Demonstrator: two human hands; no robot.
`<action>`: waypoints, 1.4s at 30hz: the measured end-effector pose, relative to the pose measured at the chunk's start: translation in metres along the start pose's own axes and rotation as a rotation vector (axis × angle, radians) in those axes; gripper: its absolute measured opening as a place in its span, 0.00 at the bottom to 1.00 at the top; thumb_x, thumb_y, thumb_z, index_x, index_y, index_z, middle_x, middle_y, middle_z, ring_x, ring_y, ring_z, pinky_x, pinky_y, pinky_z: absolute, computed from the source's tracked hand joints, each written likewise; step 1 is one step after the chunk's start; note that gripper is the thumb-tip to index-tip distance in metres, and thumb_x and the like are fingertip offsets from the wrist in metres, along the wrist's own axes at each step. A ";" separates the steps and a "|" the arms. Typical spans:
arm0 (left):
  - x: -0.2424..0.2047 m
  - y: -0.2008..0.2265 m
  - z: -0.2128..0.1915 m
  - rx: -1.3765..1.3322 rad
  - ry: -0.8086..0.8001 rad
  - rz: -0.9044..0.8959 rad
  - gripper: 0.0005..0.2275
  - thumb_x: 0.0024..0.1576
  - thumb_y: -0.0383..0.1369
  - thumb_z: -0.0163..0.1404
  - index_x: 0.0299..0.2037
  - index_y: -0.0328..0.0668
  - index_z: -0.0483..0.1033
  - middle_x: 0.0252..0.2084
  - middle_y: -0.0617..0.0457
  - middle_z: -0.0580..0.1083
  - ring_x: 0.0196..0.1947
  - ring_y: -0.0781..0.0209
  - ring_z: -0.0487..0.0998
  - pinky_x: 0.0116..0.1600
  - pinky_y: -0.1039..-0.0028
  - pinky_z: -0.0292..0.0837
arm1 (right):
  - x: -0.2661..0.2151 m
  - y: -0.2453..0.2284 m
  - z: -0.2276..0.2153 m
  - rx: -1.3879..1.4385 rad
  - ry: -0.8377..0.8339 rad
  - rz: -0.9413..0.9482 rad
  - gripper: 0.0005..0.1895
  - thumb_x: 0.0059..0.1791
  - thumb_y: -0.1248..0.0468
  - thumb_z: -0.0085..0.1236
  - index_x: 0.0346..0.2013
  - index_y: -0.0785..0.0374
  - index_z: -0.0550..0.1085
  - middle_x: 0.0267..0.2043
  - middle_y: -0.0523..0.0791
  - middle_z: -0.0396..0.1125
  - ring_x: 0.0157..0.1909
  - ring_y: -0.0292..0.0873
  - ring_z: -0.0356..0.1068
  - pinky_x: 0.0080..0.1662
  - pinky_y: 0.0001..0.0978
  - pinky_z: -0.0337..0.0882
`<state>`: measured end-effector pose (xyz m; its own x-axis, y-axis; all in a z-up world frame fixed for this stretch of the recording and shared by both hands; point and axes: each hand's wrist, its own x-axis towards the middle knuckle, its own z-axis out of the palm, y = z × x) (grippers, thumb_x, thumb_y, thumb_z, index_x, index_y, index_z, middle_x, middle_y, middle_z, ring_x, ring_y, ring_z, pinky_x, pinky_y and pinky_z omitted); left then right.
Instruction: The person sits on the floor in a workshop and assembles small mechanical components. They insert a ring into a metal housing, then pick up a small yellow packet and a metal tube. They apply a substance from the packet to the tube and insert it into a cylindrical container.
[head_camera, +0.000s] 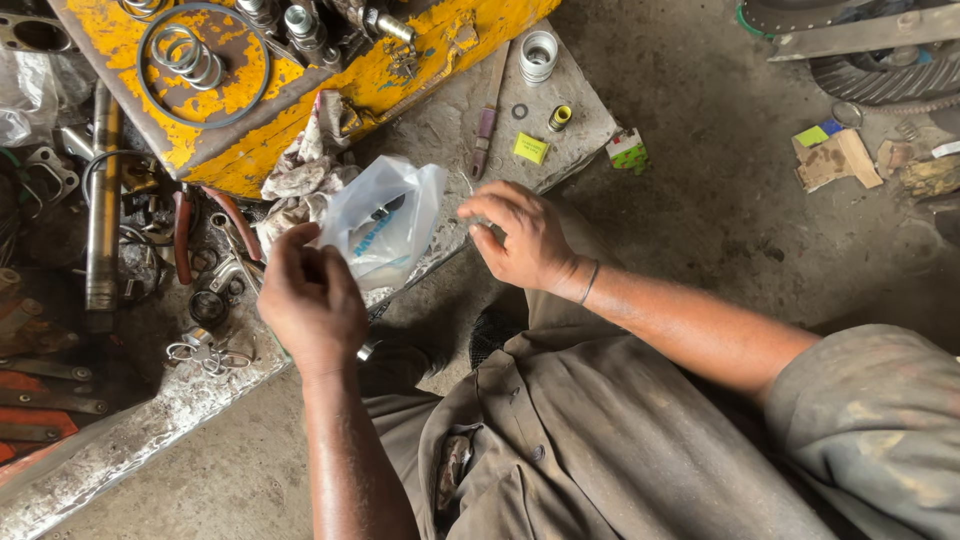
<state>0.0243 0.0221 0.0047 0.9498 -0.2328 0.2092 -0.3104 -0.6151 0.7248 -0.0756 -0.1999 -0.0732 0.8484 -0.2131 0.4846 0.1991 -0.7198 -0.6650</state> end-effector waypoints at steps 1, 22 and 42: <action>0.001 -0.005 -0.001 -0.040 0.000 -0.020 0.07 0.61 0.21 0.48 0.48 0.34 0.76 0.28 0.55 0.76 0.25 0.71 0.74 0.32 0.79 0.72 | -0.005 0.003 0.001 0.015 -0.030 0.025 0.11 0.49 0.70 0.58 0.45 0.60 0.74 0.46 0.47 0.70 0.50 0.50 0.73 0.51 0.40 0.73; 0.012 -0.062 0.011 -1.081 0.048 -0.006 0.05 0.64 0.20 0.45 0.42 0.36 0.75 0.32 0.52 0.72 0.26 0.68 0.71 0.32 0.80 0.68 | 0.013 0.058 0.007 -0.260 -0.058 0.217 0.09 0.50 0.64 0.59 0.43 0.63 0.76 0.38 0.50 0.73 0.40 0.51 0.74 0.43 0.45 0.73; -0.014 -0.038 0.096 -0.655 -0.171 -0.173 0.05 0.66 0.25 0.45 0.47 0.32 0.71 0.40 0.56 0.72 0.38 0.73 0.72 0.46 0.83 0.70 | 0.063 0.064 0.012 -0.542 -0.299 0.329 0.13 0.41 0.63 0.61 0.35 0.68 0.77 0.34 0.57 0.73 0.36 0.58 0.76 0.36 0.51 0.74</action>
<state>0.0188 -0.0232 -0.0884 0.9471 -0.3207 -0.0117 -0.0166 -0.0854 0.9962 -0.0035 -0.2515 -0.0916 0.9365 -0.3418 0.0781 -0.2982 -0.8937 -0.3352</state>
